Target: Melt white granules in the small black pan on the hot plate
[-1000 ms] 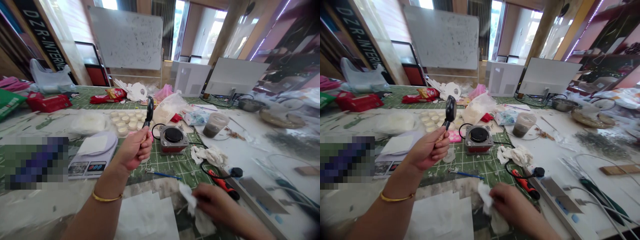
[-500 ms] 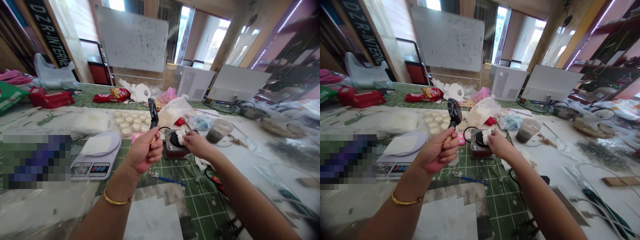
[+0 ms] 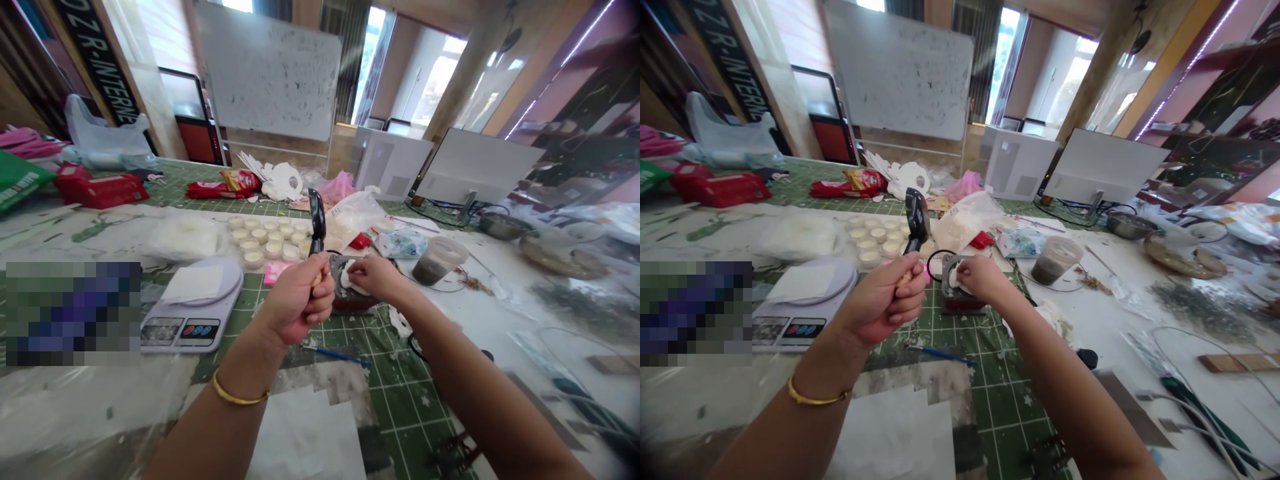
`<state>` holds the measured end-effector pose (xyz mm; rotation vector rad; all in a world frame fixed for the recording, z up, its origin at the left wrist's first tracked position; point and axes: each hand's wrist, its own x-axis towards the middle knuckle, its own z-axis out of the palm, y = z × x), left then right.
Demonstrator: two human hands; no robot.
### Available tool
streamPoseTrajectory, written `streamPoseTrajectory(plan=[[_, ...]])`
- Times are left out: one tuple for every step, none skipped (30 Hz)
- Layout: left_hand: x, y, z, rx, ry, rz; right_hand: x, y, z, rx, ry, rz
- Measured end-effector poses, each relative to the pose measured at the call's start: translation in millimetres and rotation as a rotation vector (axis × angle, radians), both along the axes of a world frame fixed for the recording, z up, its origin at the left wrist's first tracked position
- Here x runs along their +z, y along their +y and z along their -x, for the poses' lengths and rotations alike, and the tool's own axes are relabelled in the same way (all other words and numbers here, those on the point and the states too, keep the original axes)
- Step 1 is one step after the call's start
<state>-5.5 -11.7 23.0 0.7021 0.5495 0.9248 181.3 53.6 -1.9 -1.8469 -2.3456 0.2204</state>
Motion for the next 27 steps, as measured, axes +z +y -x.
streamPoseTrajectory(plan=[[-0.5,0.6,0.5,0.002,-0.002,-0.005,1.2,-5.4,-3.1,0.015,-0.008,0.019],[-1.0,1.2,0.9,0.003,-0.003,-0.01,2.4,-8.0,-6.5,0.015,-0.016,0.038],[-1.4,1.6,1.1,0.006,-0.004,-0.013,3.2,-7.4,-9.4,0.0,-0.024,0.05],[-1.7,1.7,1.1,0.007,-0.002,-0.016,3.7,-3.7,-11.1,-0.023,-0.03,0.054],[-1.8,1.6,0.8,0.006,0.003,-0.018,3.6,2.1,-10.8,-0.049,-0.035,0.05],[-1.8,1.1,0.3,0.004,0.01,-0.02,3.2,9.0,-8.3,-0.07,-0.038,0.038],[-1.7,0.6,-0.3,0.003,0.017,-0.022,2.6,15.5,-3.8,-0.08,-0.038,0.023],[-1.5,0.0,-0.9,0.003,0.024,-0.025,1.9,20.5,2.0,-0.076,-0.034,0.01],[-1.3,-0.5,-1.4,0.004,0.03,-0.029,1.4,23.1,8.1,-0.055,-0.028,0.003],[-1.2,-0.8,-1.9,0.006,0.036,-0.03,1.2,23.0,13.2,-0.021,-0.022,0.002],[-1.1,-0.8,-2.3,0.009,0.039,-0.031,1.4,20.2,16.4,0.02,-0.016,0.008],[-1.1,-0.5,-2.5,0.012,0.039,-0.032,2.1,15.3,16.9,0.061,-0.012,0.019],[-1.3,0.0,-2.6,0.013,0.039,-0.031,3.1,9.2,14.6,0.094,-0.009,0.034],[-1.5,0.7,-2.7,0.013,0.04,-0.029,4.4,3.0,10.0,0.114,-0.01,0.052],[-1.7,1.4,-2.8,0.013,0.04,-0.026,5.7,-2.6,4.1,0.121,-0.012,0.069],[-2.1,1.9,-2.9,0.013,0.041,-0.022,6.9,-6.5,-1.9,0.116,-0.014,0.084],[-2.4,2.2,-3.0,0.013,0.045,-0.019,7.7,-8.5,-7.0,0.109,-0.016,0.097],[-2.7,2.3,-3.2,0.013,0.048,-0.016,7.9,-8.2,-10.1,0.108,-0.013,0.11],[-3.1,2.0,-3.5,0.013,0.052,-0.016,7.6,-5.5,-11.0,0.116,-0.006,0.123],[-3.5,1.4,-3.8,0.011,0.056,-0.017,6.8,-0.8,-9.8,0.133,0.005,0.134],[-3.8,0.7,-4.3,0.01,0.061,-0.021,5.7,5.6,-7.2,0.153,0.018,0.142],[-4.1,-0.1,-4.7,0.009,0.067,-0.027,4.6,13.0,-4.1,0.165,0.031,0.143],[-4.4,-0.8,-5.2,0.004,0.07,-0.033,3.7,20.5,-1.7,0.162,0.042,0.135],[-4.6,-1.2,-5.7,0.001,0.072,-0.038,3.2,27.1,-0.7,0.139,0.046,0.117],[-4.8,-1.4,-6.2,-0.002,0.073,-0.043,3.1,31.8,-1.6,0.099,0.043,0.095],[-4.9,-1.2,-6.5,-0.003,0.074,-0.044,3.5,34.0,-4.3,0.052,0.034,0.074],[-5.1,-0.8,-6.8,-0.003,0.076,-0.044,4.3,33.1,-8.2,0.007,0.021,0.058]])
